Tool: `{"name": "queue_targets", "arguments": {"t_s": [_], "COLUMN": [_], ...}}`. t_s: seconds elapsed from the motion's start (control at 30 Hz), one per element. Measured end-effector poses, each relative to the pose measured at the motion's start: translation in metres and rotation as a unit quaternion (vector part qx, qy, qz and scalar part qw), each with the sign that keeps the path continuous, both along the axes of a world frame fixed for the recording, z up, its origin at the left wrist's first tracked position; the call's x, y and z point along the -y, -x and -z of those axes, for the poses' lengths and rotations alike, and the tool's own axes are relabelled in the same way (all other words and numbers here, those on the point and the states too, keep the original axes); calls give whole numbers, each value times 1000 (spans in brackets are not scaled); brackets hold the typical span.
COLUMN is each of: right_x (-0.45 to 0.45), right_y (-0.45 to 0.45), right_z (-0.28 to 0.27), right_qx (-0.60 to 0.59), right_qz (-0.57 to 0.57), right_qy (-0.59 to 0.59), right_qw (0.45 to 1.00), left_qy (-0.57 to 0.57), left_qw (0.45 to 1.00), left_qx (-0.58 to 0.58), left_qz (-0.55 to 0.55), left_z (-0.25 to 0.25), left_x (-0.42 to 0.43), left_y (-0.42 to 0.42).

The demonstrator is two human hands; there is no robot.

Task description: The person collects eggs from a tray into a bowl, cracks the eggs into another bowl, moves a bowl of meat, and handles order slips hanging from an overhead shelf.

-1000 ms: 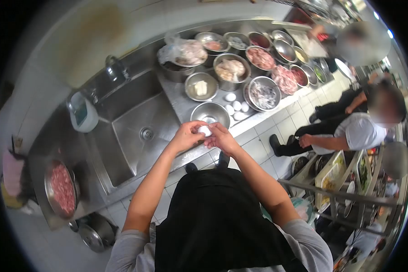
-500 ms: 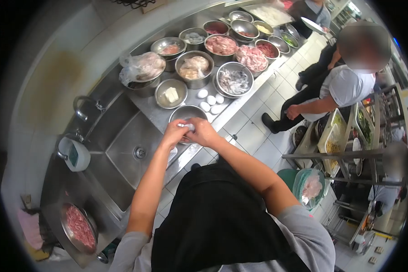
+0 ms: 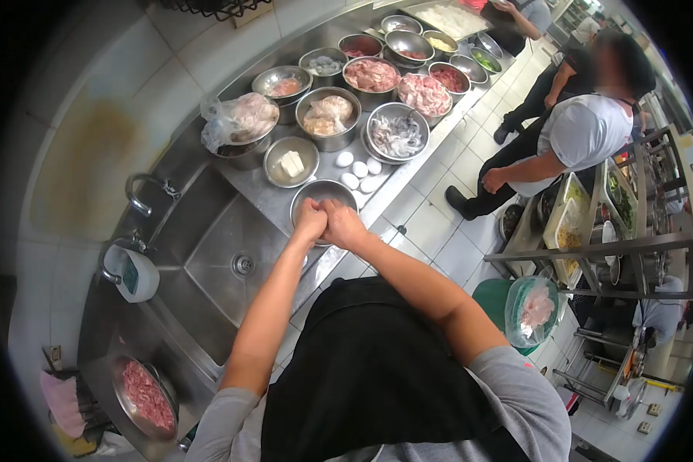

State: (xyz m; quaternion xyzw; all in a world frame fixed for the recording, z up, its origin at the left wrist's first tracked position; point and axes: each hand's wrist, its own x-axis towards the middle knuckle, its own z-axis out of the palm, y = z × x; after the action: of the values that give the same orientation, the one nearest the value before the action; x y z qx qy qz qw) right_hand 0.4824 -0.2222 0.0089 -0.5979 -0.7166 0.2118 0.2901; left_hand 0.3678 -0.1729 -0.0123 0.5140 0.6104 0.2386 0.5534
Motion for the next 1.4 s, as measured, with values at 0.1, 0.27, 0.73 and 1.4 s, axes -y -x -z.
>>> {"name": "queue_targets", "arguments": {"t_s": [0.1, 0.27, 0.73, 1.4], "right_x": [-3, -8, 27, 462], "right_y": [-2, -24, -137, -507], "right_z": [14, 1, -37, 55], "right_qx": [2, 17, -746, -638], "right_qz": [2, -79, 19, 652], "right_qy": [10, -79, 173, -159], "right_qw": [1000, 994, 642, 379], "left_qy": [-16, -103, -327, -256], "left_qw": [1000, 992, 920, 754], "left_qx": [-22, -66, -127, -459], "left_qz": [-10, 24, 177, 394], "left_z": [-11, -23, -86, -52], "left_x": [4, 13, -21, -27], "left_y": [-7, 2, -41, -110]}}
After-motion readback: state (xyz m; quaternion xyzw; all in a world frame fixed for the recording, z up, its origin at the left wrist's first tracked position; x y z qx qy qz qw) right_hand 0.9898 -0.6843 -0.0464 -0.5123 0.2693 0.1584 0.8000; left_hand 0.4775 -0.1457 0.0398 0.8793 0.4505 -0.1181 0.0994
